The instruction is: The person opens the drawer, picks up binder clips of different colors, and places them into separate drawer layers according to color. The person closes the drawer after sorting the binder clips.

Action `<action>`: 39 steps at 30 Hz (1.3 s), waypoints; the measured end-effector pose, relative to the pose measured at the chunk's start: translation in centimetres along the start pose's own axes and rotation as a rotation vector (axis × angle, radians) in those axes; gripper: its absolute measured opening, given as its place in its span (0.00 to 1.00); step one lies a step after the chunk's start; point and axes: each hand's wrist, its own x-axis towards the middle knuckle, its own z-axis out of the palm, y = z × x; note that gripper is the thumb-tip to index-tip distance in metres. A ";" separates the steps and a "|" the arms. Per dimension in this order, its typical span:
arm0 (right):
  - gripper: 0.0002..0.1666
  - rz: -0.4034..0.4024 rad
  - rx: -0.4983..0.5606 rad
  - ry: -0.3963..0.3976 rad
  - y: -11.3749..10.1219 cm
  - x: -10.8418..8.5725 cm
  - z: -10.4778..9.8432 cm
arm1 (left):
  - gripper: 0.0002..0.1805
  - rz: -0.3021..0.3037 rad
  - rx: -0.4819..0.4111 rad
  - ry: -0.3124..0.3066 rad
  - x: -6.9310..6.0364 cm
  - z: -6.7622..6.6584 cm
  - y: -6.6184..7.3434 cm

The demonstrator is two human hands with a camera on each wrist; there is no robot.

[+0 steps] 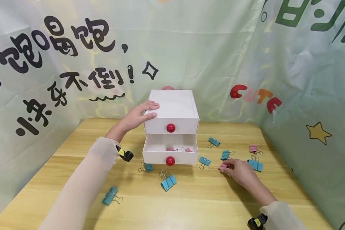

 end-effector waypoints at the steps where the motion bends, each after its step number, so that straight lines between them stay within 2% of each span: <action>1: 0.31 -0.001 0.001 -0.001 0.0 0.0 0.0 | 0.27 -0.001 -0.001 0.001 0.0 0.0 0.0; 9: 0.32 -0.013 0.011 -0.024 0.6 -0.4 0.2 | 0.28 -0.019 0.007 -0.024 -0.1 0.3 -0.1; 16: 0.26 -0.093 0.004 -0.023 0.4 -0.4 0.3 | 0.28 -0.018 0.018 -0.018 -0.1 0.3 -0.3; 21: 0.22 -0.164 -0.015 0.019 -0.7 -0.6 0.1 | 0.28 -0.017 0.015 -0.014 -0.2 0.3 -0.4; 27: 0.25 -0.213 0.055 0.085 -2.3 -0.4 -1.1 | 0.27 -0.009 0.020 -0.006 -0.2 0.3 -0.5; 33: 0.26 -0.266 0.077 0.162 -4.2 -0.2 -2.5 | 0.28 0.002 0.020 -0.004 -0.1 0.1 -0.4; 36: 0.26 -0.277 0.106 0.194 -5.2 -0.1 -3.3 | 0.28 0.004 0.017 -0.001 0.0 -0.1 -0.4; 39: 0.28 -0.253 0.149 0.201 -6.0 -0.1 -3.9 | 0.28 0.002 0.016 0.000 0.1 -0.1 -0.3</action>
